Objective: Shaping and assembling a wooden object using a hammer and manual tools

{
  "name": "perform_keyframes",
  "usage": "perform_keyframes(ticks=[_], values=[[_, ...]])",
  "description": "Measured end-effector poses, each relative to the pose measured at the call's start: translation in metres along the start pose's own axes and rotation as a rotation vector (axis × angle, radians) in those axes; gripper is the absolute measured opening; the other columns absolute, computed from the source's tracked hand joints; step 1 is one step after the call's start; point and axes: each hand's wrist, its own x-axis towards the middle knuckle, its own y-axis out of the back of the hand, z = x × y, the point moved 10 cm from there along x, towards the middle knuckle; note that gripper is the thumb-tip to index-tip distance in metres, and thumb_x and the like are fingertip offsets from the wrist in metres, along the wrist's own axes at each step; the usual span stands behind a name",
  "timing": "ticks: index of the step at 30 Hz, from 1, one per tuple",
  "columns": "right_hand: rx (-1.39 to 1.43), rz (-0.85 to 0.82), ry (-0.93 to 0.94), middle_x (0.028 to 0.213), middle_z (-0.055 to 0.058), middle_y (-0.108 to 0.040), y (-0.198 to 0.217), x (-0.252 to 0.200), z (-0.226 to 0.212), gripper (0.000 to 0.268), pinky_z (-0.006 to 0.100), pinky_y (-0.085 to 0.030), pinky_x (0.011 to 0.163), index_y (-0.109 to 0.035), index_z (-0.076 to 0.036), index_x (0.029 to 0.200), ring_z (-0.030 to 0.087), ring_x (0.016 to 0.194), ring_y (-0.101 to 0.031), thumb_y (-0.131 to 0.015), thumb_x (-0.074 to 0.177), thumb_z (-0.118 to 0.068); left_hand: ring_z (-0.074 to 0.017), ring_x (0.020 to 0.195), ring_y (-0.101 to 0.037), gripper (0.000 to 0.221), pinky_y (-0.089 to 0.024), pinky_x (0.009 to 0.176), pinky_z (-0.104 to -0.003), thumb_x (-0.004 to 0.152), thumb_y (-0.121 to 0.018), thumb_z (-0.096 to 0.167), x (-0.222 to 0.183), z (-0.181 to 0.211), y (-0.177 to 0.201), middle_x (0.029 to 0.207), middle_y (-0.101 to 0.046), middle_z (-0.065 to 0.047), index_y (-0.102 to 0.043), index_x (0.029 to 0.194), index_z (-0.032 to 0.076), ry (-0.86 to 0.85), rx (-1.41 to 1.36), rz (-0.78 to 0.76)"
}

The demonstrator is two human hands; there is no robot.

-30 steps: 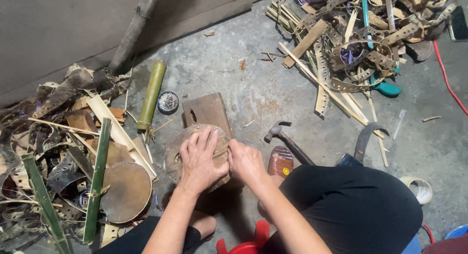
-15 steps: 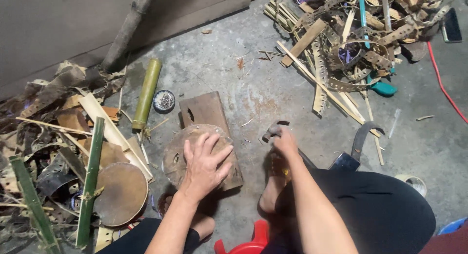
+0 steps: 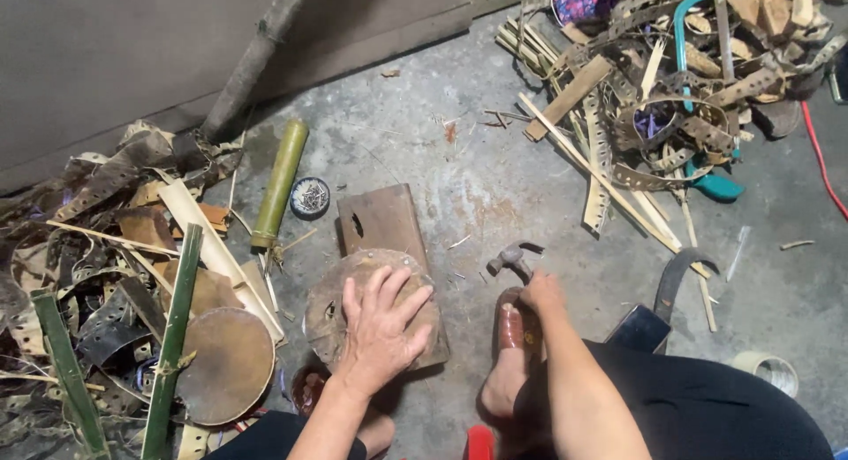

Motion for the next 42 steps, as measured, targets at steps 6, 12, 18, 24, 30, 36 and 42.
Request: perform_keyframes(ticks=[6,12,18,24,30,36,42], values=[[0.053,0.214,0.187,0.125,0.029,-0.054,0.0,0.026,-0.007,0.046,0.058,-0.049,0.101,-0.055,-0.002,0.127,0.052,0.113,-0.062,-0.045,0.092,-0.028,-0.0268,0.135,-0.044,0.05,-0.022,0.108,-0.07,0.072,-0.072,0.04,-0.002,0.001,0.002,0.137,-0.055,-0.004,-0.07,0.121,0.029,0.005,-0.021,0.024],[0.477,0.244,0.32,0.089,0.015,-0.072,0.109,-0.062,-0.062,0.034,0.044,-0.05,0.078,-0.061,-0.016,0.115,0.03,0.084,-0.069,-0.049,0.09,-0.036,-0.0267,0.135,-0.046,0.049,-0.021,0.109,-0.069,0.07,-0.073,0.039,-0.005,-0.002,0.002,0.136,-0.058,-0.001,-0.067,0.116,0.025,0.005,-0.053,0.068],[1.315,-0.125,0.74,0.073,0.006,-0.042,0.22,-0.285,-0.143,0.023,0.032,-0.039,0.05,-0.044,-0.009,0.117,0.019,0.055,-0.044,-0.048,0.097,-0.017,-0.029,0.136,-0.05,0.05,-0.022,0.112,-0.069,0.066,-0.081,0.039,-0.009,-0.008,-0.002,0.132,-0.059,-0.005,-0.069,0.112,0.024,0.041,-0.114,0.098],[0.752,0.249,0.584,0.089,0.004,-0.058,0.185,-0.34,-0.096,0.056,0.031,-0.051,0.065,-0.058,-0.013,0.143,0.015,0.075,-0.055,-0.059,0.088,-0.025,-0.0273,0.138,-0.048,0.055,-0.027,0.111,-0.074,0.06,-0.089,0.035,-0.012,-0.005,-0.001,0.131,-0.055,-0.005,-0.064,0.107,0.019,0.127,-0.116,0.131],[0.502,0.373,0.589,0.09,0.006,-0.063,0.134,-0.294,-0.095,0.026,0.035,-0.049,0.077,-0.058,-0.01,0.102,0.018,0.081,-0.058,-0.064,0.091,-0.034,-0.0255,0.138,-0.047,0.053,-0.024,0.114,-0.07,0.06,-0.087,0.037,-0.013,-0.01,-0.006,0.134,-0.055,-0.005,-0.065,0.106,0.022,0.166,-0.168,0.144],[0.337,0.275,0.563,0.117,0.012,-0.075,0.13,-0.317,-0.12,0.047,0.042,-0.053,0.09,-0.049,-0.015,0.133,0.032,0.106,-0.072,-0.061,0.092,-0.034,-0.0265,0.139,-0.047,0.052,-0.025,0.115,-0.07,0.063,-0.087,0.034,-0.013,-0.01,-0.004,0.134,-0.055,-0.007,-0.065,0.107,0.018,0.17,-0.152,0.135],[0.156,0.207,0.588,0.104,0.022,-0.07,0.113,-0.308,-0.125,0.057,0.047,-0.05,0.083,-0.04,-0.017,0.14,0.051,0.101,-0.065,-0.058,0.09,-0.036,-0.0241,0.139,-0.047,0.058,-0.023,0.116,-0.066,0.06,-0.088,0.033,-0.014,-0.013,-0.003,0.134,-0.056,-0.006,-0.065,0.111,0.019,0.177,-0.183,0.161]])
